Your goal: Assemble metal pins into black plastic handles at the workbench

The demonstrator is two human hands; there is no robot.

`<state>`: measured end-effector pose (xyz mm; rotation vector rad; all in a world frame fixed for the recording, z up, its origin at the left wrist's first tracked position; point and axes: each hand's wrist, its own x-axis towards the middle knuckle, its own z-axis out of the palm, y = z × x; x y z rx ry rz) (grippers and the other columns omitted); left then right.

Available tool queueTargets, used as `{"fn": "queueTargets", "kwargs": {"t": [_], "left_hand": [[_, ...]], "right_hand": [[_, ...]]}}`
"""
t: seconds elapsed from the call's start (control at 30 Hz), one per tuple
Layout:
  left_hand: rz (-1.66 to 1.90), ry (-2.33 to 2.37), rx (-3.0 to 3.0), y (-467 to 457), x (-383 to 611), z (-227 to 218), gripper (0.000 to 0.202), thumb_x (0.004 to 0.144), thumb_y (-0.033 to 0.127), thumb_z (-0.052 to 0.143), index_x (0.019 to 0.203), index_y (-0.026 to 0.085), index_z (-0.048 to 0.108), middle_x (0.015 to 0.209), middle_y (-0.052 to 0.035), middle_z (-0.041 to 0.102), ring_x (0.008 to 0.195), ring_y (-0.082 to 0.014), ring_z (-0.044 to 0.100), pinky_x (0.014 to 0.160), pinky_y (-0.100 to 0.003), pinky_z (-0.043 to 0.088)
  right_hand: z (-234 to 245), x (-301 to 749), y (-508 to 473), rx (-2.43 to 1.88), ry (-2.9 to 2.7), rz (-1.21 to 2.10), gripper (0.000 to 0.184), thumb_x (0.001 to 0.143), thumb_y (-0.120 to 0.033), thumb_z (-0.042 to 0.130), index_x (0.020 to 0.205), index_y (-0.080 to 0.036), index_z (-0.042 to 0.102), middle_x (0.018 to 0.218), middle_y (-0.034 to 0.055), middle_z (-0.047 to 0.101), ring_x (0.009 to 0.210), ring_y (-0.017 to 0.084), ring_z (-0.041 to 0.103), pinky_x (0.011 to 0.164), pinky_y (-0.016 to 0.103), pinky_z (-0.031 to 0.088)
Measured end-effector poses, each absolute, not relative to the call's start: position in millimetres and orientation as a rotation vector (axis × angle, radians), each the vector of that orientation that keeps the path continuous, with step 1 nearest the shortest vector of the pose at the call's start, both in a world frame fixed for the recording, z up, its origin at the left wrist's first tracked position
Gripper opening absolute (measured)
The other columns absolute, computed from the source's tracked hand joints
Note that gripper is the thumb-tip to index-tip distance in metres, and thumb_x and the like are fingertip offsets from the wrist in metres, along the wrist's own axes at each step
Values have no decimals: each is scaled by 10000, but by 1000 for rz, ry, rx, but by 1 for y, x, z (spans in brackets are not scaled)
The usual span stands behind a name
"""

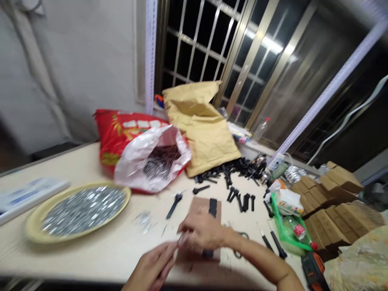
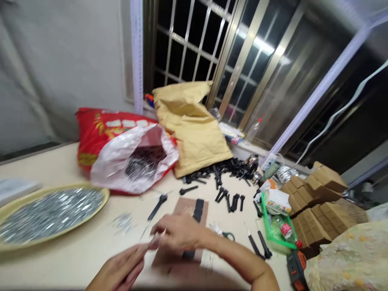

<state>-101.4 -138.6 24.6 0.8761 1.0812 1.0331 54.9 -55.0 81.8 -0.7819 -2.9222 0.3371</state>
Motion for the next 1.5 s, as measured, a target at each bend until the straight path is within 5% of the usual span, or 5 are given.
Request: {"fn": "queueTargets", "kwargs": {"t": [0.13, 0.5, 0.87, 1.13, 1.5], "left_hand": [[971, 984, 715, -134, -104, 37, 570, 621, 663, 624, 876, 153, 628, 446, 103, 335, 326, -11, 136, 305, -154, 95], [931, 965, 712, -129, -91, 35, 537, 640, 640, 618, 843, 144, 602, 439, 116, 346, 310, -3, 141, 334, -174, 81], [1359, 959, 361, -109, -60, 39, 413, 474, 489, 817, 671, 146, 700, 933, -75, 674, 942, -201, 571, 822, -264, 451], [1333, 1148, 560, -109, -37, 34, 472, 574, 567, 723, 794, 150, 718, 1138, -106, 612, 898, -211, 613, 646, -267, 524], [1163, 1664, 2110, -98, -24, -72, 450, 919, 374, 361, 1257, 132, 532, 1326, -153, 533, 1307, -283, 386, 1009, -466, 411]], "right_hand": [[92, 56, -50, -741, -2668, 733, 272, 965, -292, 398, 1161, -185, 553, 981, 64, 652, 875, 144, 601, 776, 266, 457], [68, 59, -45, -656, -2655, 438, 457, 990, -407, 257, 759, -173, 574, 692, 35, 580, 648, 140, 516, 703, 299, 397], [44, 70, -90, -1108, -1683, 1478, 422, 788, -589, 580, 852, -172, 600, 807, 20, 607, 728, 131, 566, 664, 241, 474], [35, 78, -97, -1137, -1008, 2074, 479, 679, -613, 665, 885, -200, 534, 660, -44, 541, 449, 72, 479, 449, 209, 417], [18, 153, -7, -1582, -2460, -205, 203, 929, -212, 438, 827, -195, 612, 831, 51, 616, 747, 165, 532, 578, 251, 361]]}}
